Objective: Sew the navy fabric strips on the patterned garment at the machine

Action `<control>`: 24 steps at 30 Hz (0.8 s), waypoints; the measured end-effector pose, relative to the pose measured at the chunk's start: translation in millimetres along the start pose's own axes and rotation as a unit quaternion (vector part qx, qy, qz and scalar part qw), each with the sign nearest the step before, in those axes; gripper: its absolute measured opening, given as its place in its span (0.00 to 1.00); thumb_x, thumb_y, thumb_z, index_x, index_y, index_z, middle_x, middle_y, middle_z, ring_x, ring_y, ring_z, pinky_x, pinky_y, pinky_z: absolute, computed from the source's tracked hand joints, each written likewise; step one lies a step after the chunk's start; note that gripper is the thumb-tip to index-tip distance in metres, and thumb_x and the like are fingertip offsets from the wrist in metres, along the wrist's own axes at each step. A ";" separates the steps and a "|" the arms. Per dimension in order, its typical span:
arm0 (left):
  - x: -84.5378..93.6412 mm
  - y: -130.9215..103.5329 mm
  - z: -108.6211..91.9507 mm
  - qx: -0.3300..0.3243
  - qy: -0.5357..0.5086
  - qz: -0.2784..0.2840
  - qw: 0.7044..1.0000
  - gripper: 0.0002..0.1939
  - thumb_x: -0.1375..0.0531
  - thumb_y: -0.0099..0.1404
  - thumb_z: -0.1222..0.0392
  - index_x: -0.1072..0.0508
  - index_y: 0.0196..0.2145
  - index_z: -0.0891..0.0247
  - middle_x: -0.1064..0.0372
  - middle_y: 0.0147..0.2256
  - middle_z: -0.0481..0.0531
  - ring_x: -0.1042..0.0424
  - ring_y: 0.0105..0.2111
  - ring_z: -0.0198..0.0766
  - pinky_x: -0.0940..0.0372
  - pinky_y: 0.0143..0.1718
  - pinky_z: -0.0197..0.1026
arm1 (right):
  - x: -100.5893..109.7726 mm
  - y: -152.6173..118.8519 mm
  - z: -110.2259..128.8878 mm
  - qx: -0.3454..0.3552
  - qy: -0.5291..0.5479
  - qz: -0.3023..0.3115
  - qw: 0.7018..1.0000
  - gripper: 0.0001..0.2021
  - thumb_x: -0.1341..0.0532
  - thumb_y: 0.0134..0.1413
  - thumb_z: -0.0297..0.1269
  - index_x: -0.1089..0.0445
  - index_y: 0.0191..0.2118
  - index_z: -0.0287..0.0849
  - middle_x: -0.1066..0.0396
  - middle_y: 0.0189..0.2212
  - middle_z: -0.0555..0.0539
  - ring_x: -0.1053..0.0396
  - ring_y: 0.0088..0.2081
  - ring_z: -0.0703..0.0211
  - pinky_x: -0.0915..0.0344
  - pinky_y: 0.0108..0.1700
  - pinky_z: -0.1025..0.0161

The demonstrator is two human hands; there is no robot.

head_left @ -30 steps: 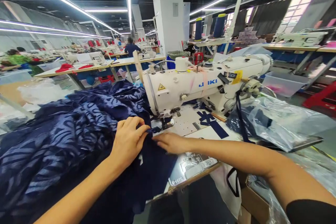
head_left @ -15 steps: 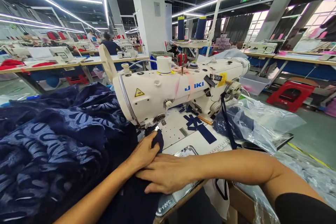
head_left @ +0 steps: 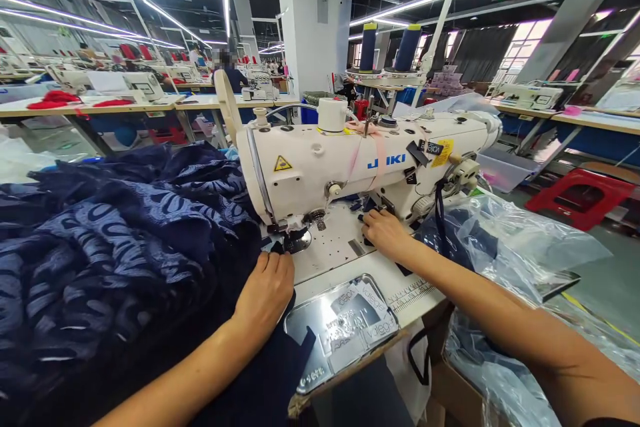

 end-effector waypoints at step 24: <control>6.0 5.6 19.0 0.242 -0.562 0.083 0.787 0.21 0.52 0.59 0.51 0.50 0.14 0.63 0.55 0.15 0.43 0.52 0.17 0.28 0.54 0.20 0.34 | 12.5 11.4 73.8 0.168 0.131 -0.140 0.967 0.09 0.50 0.58 0.30 0.32 0.33 0.36 0.35 0.31 0.44 0.39 0.34 0.57 0.46 0.36 0.61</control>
Point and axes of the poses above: each hand's wrist, its own y-axis towards the middle knuckle, its own x-axis out of the back of the hand, z = x × y, the point moved 6 cm from there along y, towards the middle knuckle
